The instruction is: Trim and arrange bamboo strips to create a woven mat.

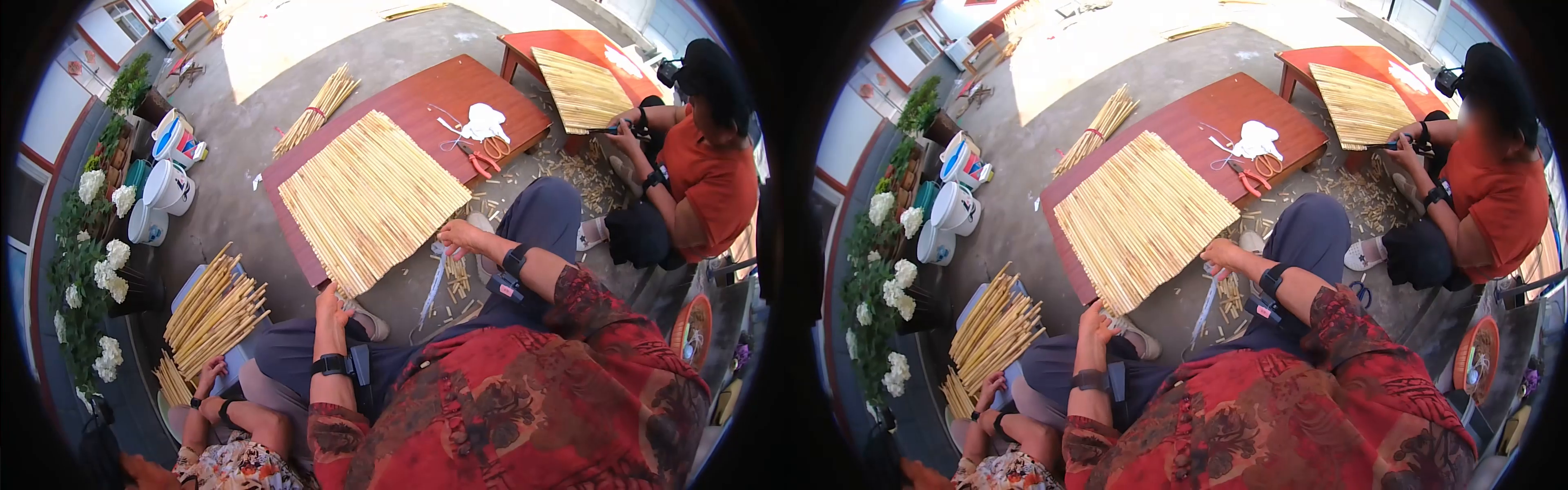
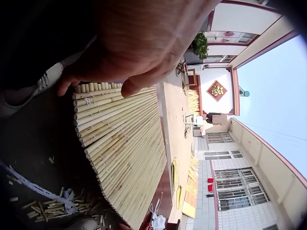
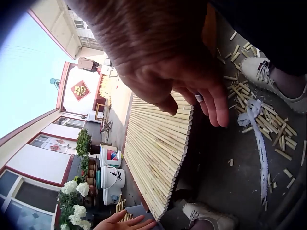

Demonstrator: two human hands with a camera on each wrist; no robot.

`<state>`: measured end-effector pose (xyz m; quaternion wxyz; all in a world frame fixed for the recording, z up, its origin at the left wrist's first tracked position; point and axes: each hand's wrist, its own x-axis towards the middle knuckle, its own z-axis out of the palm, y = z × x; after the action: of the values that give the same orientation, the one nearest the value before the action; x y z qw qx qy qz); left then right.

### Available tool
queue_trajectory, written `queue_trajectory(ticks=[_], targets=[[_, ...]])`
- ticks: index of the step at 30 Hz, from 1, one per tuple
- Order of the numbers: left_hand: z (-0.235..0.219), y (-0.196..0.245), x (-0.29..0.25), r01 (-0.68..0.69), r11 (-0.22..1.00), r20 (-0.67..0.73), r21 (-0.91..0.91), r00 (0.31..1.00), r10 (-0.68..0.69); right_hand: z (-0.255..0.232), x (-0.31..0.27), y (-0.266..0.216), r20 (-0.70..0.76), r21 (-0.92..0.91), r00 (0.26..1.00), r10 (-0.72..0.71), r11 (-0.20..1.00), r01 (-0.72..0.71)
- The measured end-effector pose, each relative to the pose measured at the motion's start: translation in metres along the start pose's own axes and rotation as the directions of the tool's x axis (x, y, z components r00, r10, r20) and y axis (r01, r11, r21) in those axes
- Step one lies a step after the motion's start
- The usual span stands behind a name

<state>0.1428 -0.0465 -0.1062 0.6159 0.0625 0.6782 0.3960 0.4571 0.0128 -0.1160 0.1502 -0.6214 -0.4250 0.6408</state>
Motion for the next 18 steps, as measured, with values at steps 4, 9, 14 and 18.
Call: queue_trajectory(ticks=[4, 9, 14, 18], targets=[[0.0, -0.009, 0.019, 0.078, 0.997, 0.015, -0.021, 0.997, -0.078, 0.01, 0.009, 0.007, -0.024, 0.016, 0.998, 0.061, 0.998, -0.061], [0.004, -0.019, 0.04, 0.048, 0.997, 0.002, -0.065, 0.999, -0.048, 0.024, 0.031, 0.012, 0.019, 0.298, 0.992, 0.123, 0.947, -0.123], [0.008, -0.016, 0.04, 0.024, 0.998, -0.026, -0.057, 0.999, -0.025, 0.035, 0.038, 0.012, -0.038, 0.416, 0.985, 0.171, 0.899, -0.14], [0.007, -0.015, 0.035, 0.035, 0.998, -0.024, -0.057, 0.999, -0.036, 0.037, 0.035, 0.005, -0.093, 0.539, 0.993, 0.074, 0.842, -0.012]])
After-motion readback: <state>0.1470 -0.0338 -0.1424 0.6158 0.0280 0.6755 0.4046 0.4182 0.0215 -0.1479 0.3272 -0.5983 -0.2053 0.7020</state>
